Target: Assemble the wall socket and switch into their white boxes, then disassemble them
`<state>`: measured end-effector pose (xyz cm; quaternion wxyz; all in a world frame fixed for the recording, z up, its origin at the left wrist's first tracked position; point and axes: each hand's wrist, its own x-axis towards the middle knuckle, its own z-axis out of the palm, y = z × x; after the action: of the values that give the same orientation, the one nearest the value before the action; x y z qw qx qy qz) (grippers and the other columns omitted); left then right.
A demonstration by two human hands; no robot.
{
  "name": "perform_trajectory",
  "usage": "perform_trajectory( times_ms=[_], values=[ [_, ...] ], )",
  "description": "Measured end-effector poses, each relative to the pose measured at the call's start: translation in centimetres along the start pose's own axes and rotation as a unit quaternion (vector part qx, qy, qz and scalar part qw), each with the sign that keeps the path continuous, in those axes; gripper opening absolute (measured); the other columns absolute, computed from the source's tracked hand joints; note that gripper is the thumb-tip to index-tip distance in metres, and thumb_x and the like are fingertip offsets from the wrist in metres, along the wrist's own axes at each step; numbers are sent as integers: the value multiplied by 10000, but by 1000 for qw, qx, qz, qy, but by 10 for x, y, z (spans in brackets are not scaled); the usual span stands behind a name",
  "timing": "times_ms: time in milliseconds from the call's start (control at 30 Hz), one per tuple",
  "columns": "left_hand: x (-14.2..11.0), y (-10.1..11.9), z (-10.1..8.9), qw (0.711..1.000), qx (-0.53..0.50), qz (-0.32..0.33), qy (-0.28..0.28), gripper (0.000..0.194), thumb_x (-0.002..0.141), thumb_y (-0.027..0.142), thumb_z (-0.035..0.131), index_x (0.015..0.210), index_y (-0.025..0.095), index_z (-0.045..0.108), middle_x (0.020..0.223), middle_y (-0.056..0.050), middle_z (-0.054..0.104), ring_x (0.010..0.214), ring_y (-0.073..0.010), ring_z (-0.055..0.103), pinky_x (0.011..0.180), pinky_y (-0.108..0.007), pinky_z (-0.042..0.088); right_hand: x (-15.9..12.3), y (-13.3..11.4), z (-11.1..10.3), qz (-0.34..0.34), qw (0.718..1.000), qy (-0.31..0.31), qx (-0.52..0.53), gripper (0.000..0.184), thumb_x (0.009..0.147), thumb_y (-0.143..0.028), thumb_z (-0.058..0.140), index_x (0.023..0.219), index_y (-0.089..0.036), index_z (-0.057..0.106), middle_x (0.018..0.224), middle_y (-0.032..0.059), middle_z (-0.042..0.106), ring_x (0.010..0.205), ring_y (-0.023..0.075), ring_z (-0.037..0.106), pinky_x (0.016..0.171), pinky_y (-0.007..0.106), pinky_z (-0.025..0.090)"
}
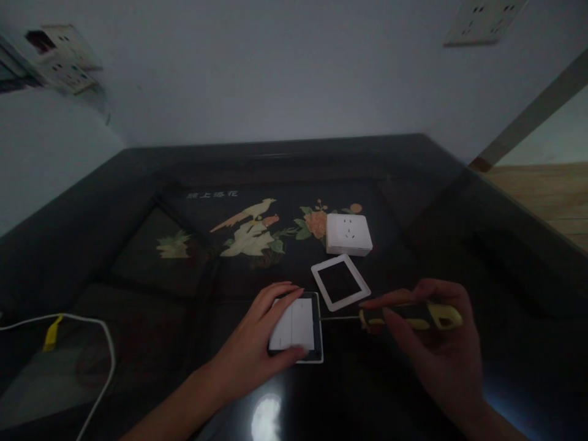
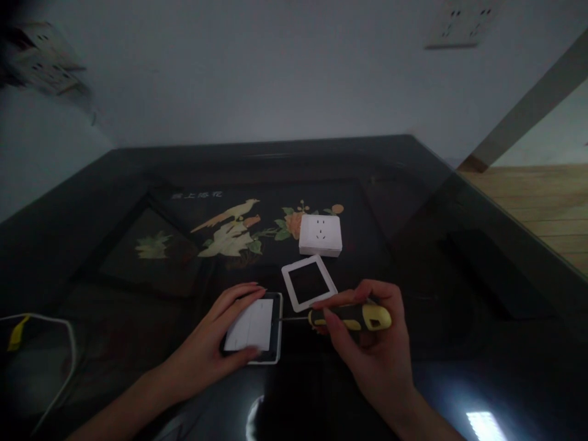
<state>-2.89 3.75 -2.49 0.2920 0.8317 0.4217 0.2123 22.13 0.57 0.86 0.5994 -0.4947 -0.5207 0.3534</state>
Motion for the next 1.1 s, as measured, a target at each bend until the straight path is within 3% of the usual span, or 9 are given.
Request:
perform_trajectory(
  times_ms=[200,300,367,500,700,867,967,1100],
  values=[
    [0,-1,4,1000,-9,-10,0,687,793,245,706,1416,279,419,1422,-117,474,1317,-302,464,1096,-501,433,-3,6,-4,-19,999,-33,-15,292,849,-181,685,977,-291,447,851,-15,781,703,161,748,628,238,622],
    [0,1,4,1000,-6,-17,14,656,783,237,704,1387,279,454,1396,-113,502,1293,-311,482,1077,-507,446,0,7,-10,5,997,-78,21,101,951,-361,551,1003,-293,497,908,16,772,758,179,748,650,266,620],
    [-1,2,5,1000,-9,-16,20,653,771,244,711,1377,275,470,1383,-118,515,1278,-319,494,1065,-510,454,7,5,-16,23,995,-101,12,189,985,-437,446,982,-290,565,945,26,751,714,167,734,611,258,611],
    [-1,-1,5,1000,-21,-9,20,675,756,269,729,1378,277,467,1374,-123,521,1270,-326,499,1054,-516,459,28,-1,-39,27,984,-118,-131,144,906,-414,606,897,-302,696,826,-7,719,598,119,694,534,177,578],
    [-3,-1,5,1000,-24,-7,10,783,723,225,750,1419,287,396,1398,-116,489,1287,-314,475,1073,-508,443,45,9,-70,13,932,-261,-250,201,830,-402,696,1017,-353,749,949,13,769,848,207,748,711,283,634],
    [-1,0,3,1000,-19,-16,-4,735,753,257,744,1405,280,405,1389,-123,484,1287,-312,476,1069,-515,444,42,23,-64,10,897,-358,-260,338,850,-217,632,1131,-381,722,1013,17,740,891,209,733,770,341,626],
    [0,0,2,1000,-18,-17,-6,718,757,262,741,1395,280,412,1389,-118,486,1284,-313,481,1067,-516,445,41,27,-55,6,892,-372,-257,382,836,-138,594,1113,-363,732,991,21,727,881,204,724,765,343,622],
    [0,0,3,1000,-13,-10,3,752,729,242,766,1389,275,407,1387,-112,486,1279,-306,484,1070,-501,442,42,34,-53,5,888,-378,-262,328,857,-155,574,1076,-333,742,1026,32,723,915,213,714,811,378,612]
  ],
)
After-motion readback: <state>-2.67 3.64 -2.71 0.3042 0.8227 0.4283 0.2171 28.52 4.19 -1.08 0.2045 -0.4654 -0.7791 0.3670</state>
